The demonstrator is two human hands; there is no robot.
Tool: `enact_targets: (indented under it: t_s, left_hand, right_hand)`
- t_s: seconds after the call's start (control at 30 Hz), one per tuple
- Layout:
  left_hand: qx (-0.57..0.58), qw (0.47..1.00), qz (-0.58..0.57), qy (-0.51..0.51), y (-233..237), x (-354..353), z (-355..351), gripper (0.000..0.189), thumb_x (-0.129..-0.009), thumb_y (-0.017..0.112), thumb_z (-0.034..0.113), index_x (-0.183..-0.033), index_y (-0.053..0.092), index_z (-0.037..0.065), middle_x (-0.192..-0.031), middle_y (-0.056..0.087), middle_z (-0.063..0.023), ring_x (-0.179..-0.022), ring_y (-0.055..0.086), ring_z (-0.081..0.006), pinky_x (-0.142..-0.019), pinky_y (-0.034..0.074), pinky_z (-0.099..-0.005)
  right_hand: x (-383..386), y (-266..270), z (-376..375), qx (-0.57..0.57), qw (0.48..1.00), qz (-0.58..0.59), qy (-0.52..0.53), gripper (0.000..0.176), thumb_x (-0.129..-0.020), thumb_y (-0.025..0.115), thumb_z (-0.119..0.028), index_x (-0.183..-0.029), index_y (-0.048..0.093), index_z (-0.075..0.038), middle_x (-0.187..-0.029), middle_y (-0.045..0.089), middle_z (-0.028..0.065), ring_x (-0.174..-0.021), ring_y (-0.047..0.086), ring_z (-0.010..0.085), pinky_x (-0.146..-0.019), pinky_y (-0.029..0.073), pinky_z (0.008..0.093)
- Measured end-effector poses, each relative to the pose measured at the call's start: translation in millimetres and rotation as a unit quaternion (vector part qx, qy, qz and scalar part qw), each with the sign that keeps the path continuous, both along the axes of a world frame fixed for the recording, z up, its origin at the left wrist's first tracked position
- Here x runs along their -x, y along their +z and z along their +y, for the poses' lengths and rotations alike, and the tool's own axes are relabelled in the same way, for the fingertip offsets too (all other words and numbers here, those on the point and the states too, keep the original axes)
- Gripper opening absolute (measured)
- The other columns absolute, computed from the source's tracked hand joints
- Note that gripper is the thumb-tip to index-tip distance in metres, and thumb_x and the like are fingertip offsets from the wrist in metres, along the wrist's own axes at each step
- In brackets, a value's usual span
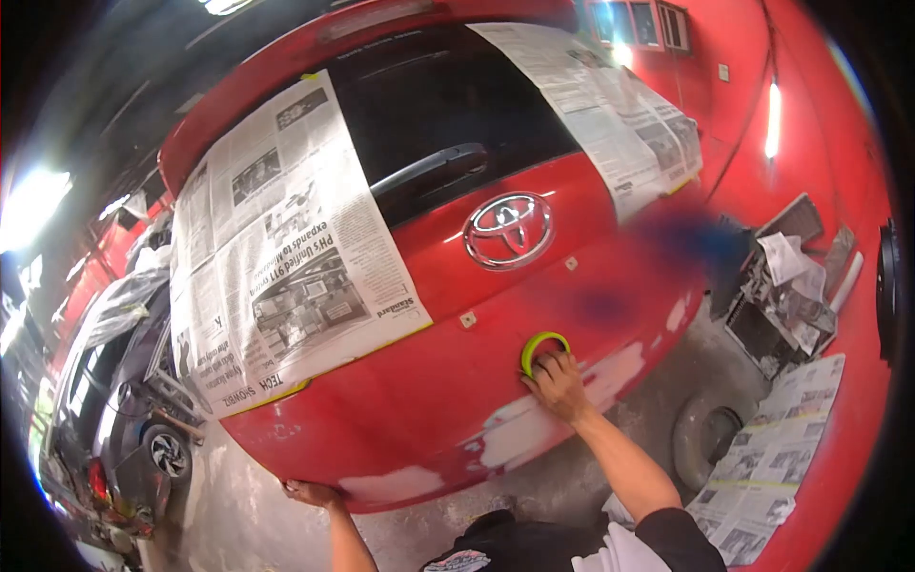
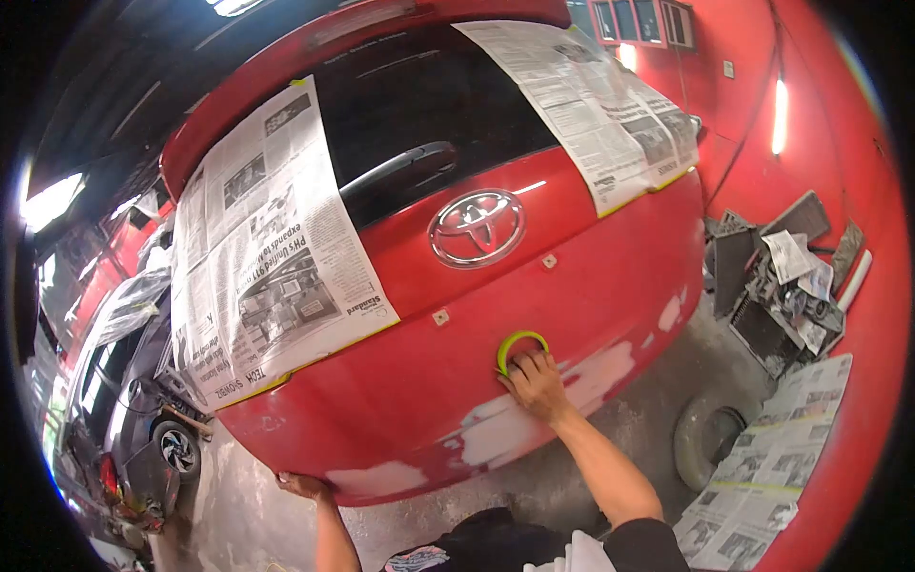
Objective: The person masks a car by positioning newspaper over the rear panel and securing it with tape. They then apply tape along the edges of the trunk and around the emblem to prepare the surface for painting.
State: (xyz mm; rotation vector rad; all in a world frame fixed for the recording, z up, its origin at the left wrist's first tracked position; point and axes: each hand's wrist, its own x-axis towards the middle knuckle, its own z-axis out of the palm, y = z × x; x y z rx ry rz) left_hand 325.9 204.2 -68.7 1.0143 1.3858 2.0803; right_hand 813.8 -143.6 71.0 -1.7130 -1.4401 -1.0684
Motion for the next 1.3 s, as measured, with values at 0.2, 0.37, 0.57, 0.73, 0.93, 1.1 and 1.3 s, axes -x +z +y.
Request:
enact_targets:
  t_s: [0.2,0.37,0.57,0.73,0.93,1.1,1.3]
  left_hand:
    - [0.161,0.986,0.038,0.030,-3.4,-1.3,10.7,0.076,-0.108,0.039,0.059,-0.144,0.049,-0.007,-0.140,0.058,-0.0354,-0.125,0.061,-0.0495,-0.101,0.052,-0.0590]
    - [0.180,0.983,0.019,-0.026,-8.6,2.6,12.5,0.090,-0.106,0.044,0.067,-0.149,0.040,-0.011,-0.136,0.059,-0.0337,-0.119,0.063,-0.0464,-0.097,0.055,-0.0576]
    - [0.059,0.971,-0.053,-0.224,-28.3,33.1,22.6,0.078,-0.107,0.053,0.061,-0.130,0.059,-0.014,-0.121,0.069,-0.0243,-0.104,0.068,-0.0337,-0.086,0.060,-0.0493]
    - [0.250,0.946,0.011,-0.207,-39.4,50.9,-7.7,0.093,-0.100,0.053,0.075,-0.153,0.046,-0.002,-0.133,0.066,-0.0182,-0.110,0.065,-0.0337,-0.087,0.052,-0.0589]
    - [0.473,0.854,0.100,-0.195,-106.1,40.8,-91.5,0.106,-0.092,0.070,0.069,-0.168,0.017,0.018,-0.123,0.056,-0.0153,-0.091,0.059,-0.0351,-0.079,0.054,-0.0578]
    - [0.533,0.567,0.122,-0.616,-142.9,-8.3,-226.3,0.054,-0.100,0.070,0.039,-0.145,0.054,0.016,-0.116,0.074,-0.0099,-0.096,0.072,-0.0295,-0.078,0.057,-0.0446]
    - [0.318,0.428,0.391,-0.750,-67.4,-195.0,-318.8,0.043,-0.106,0.065,0.033,-0.129,0.070,-0.002,-0.111,0.075,-0.0096,-0.100,0.068,-0.0186,-0.088,0.054,-0.0344]
  right_hand:
    - [13.2,10.2,-13.6,0.057,0.997,0.049,-0.007,0.034,-0.086,0.082,-0.018,-0.112,0.065,-0.003,-0.119,0.065,0.0161,-0.114,0.062,0.0367,-0.098,0.051,0.0514]
    - [27.5,-0.5,-51.8,0.044,0.988,0.118,-0.094,0.037,-0.090,0.075,-0.018,-0.119,0.064,0.003,-0.130,0.063,0.0249,-0.124,0.060,0.0438,-0.108,0.048,0.0538]
    - [22.7,-9.4,-79.2,0.054,0.967,0.228,-0.095,0.038,-0.091,0.074,-0.013,-0.123,0.061,0.005,-0.135,0.060,0.0270,-0.129,0.057,0.0469,-0.107,0.048,0.0537]
    - [27.1,-23.5,-92.0,0.024,0.959,0.265,-0.095,0.037,-0.091,0.074,-0.009,-0.123,0.060,0.005,-0.135,0.060,0.0250,-0.124,0.060,0.0451,-0.104,0.051,0.0511]
    - [28.6,-30.5,-109.1,0.004,0.950,0.303,-0.073,0.033,-0.092,0.074,-0.010,-0.119,0.061,0.003,-0.122,0.064,0.0225,-0.114,0.064,0.0438,-0.096,0.053,0.0506]
    - [43.1,-68.6,-167.7,0.059,0.883,0.460,-0.069,0.024,-0.096,0.072,-0.021,-0.109,0.068,-0.001,-0.088,0.070,0.0175,-0.089,0.070,0.0368,-0.079,0.054,0.0470]
    - [50.1,-72.7,-237.6,-0.007,0.719,0.694,-0.022,0.030,-0.096,0.069,-0.023,-0.112,0.073,0.002,-0.080,0.072,0.0069,-0.074,0.064,0.0122,-0.069,0.050,0.0317]
